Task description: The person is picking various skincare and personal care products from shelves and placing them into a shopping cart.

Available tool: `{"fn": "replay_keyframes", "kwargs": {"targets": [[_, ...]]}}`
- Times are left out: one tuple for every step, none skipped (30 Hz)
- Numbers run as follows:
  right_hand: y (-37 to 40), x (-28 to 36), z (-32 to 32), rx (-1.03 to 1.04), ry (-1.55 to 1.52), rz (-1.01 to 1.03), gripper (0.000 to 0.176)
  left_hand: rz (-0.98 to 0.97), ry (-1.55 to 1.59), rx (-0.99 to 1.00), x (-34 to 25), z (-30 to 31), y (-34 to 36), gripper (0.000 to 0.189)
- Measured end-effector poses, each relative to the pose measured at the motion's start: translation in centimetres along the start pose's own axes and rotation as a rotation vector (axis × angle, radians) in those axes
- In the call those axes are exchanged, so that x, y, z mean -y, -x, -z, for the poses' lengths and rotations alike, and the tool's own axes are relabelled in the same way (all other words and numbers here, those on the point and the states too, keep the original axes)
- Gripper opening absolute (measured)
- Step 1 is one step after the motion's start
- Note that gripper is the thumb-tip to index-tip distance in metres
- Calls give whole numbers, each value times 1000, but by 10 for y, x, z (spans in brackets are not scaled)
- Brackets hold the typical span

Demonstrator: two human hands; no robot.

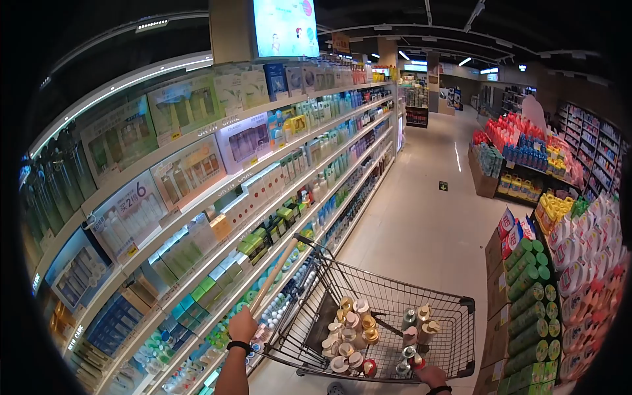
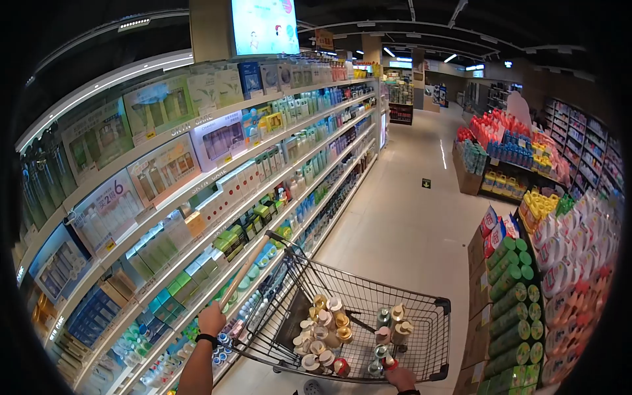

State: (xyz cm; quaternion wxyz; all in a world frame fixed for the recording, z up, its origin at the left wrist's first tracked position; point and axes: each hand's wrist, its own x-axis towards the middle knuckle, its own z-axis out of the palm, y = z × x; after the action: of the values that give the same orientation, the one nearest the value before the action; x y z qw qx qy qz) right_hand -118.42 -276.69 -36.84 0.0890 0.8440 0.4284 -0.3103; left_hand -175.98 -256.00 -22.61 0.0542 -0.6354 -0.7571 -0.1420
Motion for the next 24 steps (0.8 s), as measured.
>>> {"fn": "replay_keyframes", "kwargs": {"targets": [[5,-4,2,44,20,73,67,-7,-4,27,4,5,5,22],[12,-5,4,43,3,83,67,-13,-9,55,3,17,11,24],[23,-5,5,44,-3,95,66,5,24,113,18,12,13,31],[34,-4,8,44,-10,107,66,6,6,104,29,3,11,31],[44,-2,13,27,-23,140,56,-18,154,158,43,-5,11,34],[59,-2,21,46,-24,166,56,-35,295,211,59,1,16,37],[75,-3,31,13,-88,181,57,100,440,355,44,31,26,38],[85,-3,32,-18,-154,194,60,136,523,360,51,30,31,37],[87,-6,28,-4,-146,215,60,171,530,385,52,27,35,37],[88,-9,21,-24,-151,201,61,207,538,409,58,26,40,37],[91,-6,12,-43,-157,187,62,229,526,401,66,32,44,37],[94,-8,10,-42,-144,196,62,208,470,420,67,32,45,37],[98,-7,6,-34,-113,177,61,188,414,439,70,34,49,38],[100,-7,0,-27,-82,159,61,203,418,436,78,30,54,38],[97,-7,-13,-84,-77,153,62,177,389,374,87,26,59,39],[94,-10,-22,-87,-67,156,62,144,362,315,95,20,64,40],[101,-7,-27,-65,-72,116,63,132,318,347,83,36,62,42],[108,-5,-31,-43,-78,76,64,124,326,350,88,32,60,42],[113,-3,-35,-50,-79,67,64,88,302,318,92,28,59,41],[118,-1,-40,-58,-89,60,64,53,279,286,98,24,59,41],[123,1,-44,-67,-100,53,65,56,269,279,107,22,63,38],[124,4,-50,-74,-101,44,65,48,277,282,114,20,65,38],[122,5,-56,-43,-90,75,64,52,212,243,116,28,73,36],[117,8,-60,-16,-77,116,63,62,148,196,119,36,78,34]]}}
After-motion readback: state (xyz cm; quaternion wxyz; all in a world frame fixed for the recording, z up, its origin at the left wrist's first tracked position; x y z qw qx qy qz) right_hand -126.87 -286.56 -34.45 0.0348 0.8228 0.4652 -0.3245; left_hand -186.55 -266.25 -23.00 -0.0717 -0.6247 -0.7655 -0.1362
